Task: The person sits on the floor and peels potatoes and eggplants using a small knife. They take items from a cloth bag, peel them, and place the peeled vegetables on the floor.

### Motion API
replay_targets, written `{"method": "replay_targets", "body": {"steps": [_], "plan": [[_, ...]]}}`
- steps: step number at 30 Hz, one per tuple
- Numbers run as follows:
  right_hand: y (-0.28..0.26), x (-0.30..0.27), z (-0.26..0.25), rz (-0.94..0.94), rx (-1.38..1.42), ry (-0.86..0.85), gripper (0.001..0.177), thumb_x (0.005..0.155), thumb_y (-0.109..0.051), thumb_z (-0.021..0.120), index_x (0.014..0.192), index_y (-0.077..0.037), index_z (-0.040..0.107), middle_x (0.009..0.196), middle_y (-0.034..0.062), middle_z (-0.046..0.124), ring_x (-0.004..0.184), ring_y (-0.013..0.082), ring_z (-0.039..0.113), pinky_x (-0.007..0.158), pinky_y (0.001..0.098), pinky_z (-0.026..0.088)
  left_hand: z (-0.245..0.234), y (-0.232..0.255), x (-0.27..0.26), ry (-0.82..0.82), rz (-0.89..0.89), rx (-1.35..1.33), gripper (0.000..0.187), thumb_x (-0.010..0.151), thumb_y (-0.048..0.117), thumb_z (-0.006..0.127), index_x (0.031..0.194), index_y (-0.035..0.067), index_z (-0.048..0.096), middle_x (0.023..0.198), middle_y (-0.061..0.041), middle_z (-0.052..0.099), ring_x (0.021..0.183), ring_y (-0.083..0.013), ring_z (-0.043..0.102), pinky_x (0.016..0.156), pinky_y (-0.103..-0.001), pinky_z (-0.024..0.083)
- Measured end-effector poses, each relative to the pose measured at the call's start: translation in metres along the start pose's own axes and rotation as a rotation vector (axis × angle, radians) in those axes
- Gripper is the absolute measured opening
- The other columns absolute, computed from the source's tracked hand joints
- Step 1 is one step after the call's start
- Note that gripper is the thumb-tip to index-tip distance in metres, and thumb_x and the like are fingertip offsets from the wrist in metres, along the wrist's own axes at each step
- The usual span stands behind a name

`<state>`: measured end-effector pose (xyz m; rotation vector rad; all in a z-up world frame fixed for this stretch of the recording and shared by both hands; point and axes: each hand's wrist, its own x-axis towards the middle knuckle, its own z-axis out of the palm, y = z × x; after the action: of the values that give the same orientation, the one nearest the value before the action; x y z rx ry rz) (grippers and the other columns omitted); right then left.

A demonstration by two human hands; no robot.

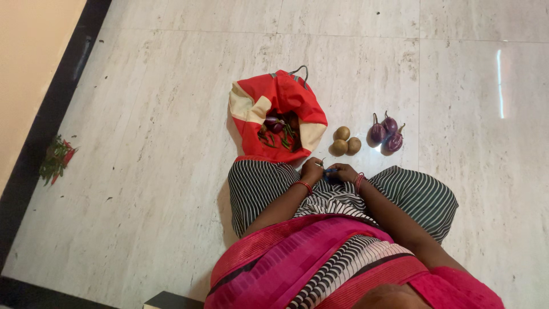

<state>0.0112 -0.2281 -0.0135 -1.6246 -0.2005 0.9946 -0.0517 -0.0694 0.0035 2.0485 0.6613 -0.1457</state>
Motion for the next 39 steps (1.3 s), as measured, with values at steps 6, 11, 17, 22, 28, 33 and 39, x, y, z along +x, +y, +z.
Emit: {"method": "replay_targets", "body": {"steps": [6,11,17,22,28,33,39], "plan": [[0.015,0.01,-0.005,-0.003,-0.009,0.058,0.026,0.085,-0.011,0.081,0.108,-0.001,0.074,0.097,0.0083,0.077,0.084,0.0146,0.071,0.078,0.0301,0.06,0.002,0.001,0.001,-0.09,0.016,0.087,0.024,0.077,0.023,0.078,0.1,0.014,0.077,0.107,-0.012,0.076,0.104,-0.0287,0.072,0.09,-0.039,0.055],[0.007,0.006,-0.007,-0.045,-0.024,0.193,0.028,0.086,-0.014,0.08,0.11,-0.001,0.073,0.099,0.0077,0.077,0.086,0.0138,0.071,0.08,0.029,0.059,0.003,-0.001,-0.001,-0.181,0.07,0.144,0.026,0.077,0.025,0.078,0.099,0.012,0.077,0.106,-0.014,0.075,0.104,-0.0304,0.072,0.091,-0.039,0.056],[0.001,0.004,-0.001,0.056,0.094,0.002,0.025,0.084,-0.007,0.08,0.107,0.001,0.072,0.097,0.0094,0.076,0.085,0.017,0.073,0.079,0.033,0.062,0.004,0.003,0.005,0.036,0.016,-0.008,0.023,0.079,0.021,0.075,0.101,0.013,0.074,0.105,-0.011,0.077,0.102,-0.0278,0.073,0.09,-0.039,0.056],[0.002,0.004,0.0,-0.029,-0.062,0.021,0.025,0.084,-0.008,0.08,0.107,-0.002,0.074,0.098,0.0078,0.078,0.086,0.0137,0.073,0.079,0.0279,0.06,0.004,0.0,0.003,-0.022,0.069,0.052,0.03,0.077,0.015,0.075,0.107,0.016,0.075,0.11,-0.014,0.075,0.106,-0.0316,0.07,0.092,-0.041,0.054],[-0.017,-0.01,-0.003,-0.025,-0.047,0.241,0.028,0.087,-0.017,0.081,0.109,-0.002,0.073,0.098,0.0083,0.077,0.085,0.0145,0.071,0.077,0.0292,0.06,0.006,0.001,0.0,-0.21,0.034,0.116,0.031,0.082,0.025,0.076,0.112,0.016,0.073,0.116,-0.016,0.073,0.111,-0.0327,0.069,0.095,-0.041,0.054],[-0.011,-0.004,-0.003,-0.04,0.028,0.139,0.026,0.087,-0.013,0.079,0.11,-0.002,0.073,0.099,0.0082,0.077,0.086,0.0144,0.071,0.079,0.0295,0.06,0.005,0.002,0.003,-0.103,0.005,0.037,0.029,0.081,0.028,0.079,0.106,0.016,0.075,0.115,-0.015,0.074,0.11,-0.0312,0.07,0.094,-0.039,0.055],[0.011,0.018,-0.009,-0.019,0.047,0.007,0.026,0.086,-0.01,0.08,0.11,-0.001,0.073,0.1,0.0081,0.077,0.089,0.0144,0.072,0.082,0.029,0.06,0.004,0.003,0.006,-0.026,-0.04,0.036,0.03,0.073,0.022,0.082,0.103,0.018,0.078,0.113,-0.014,0.075,0.109,-0.0299,0.071,0.093,-0.038,0.055]]}}
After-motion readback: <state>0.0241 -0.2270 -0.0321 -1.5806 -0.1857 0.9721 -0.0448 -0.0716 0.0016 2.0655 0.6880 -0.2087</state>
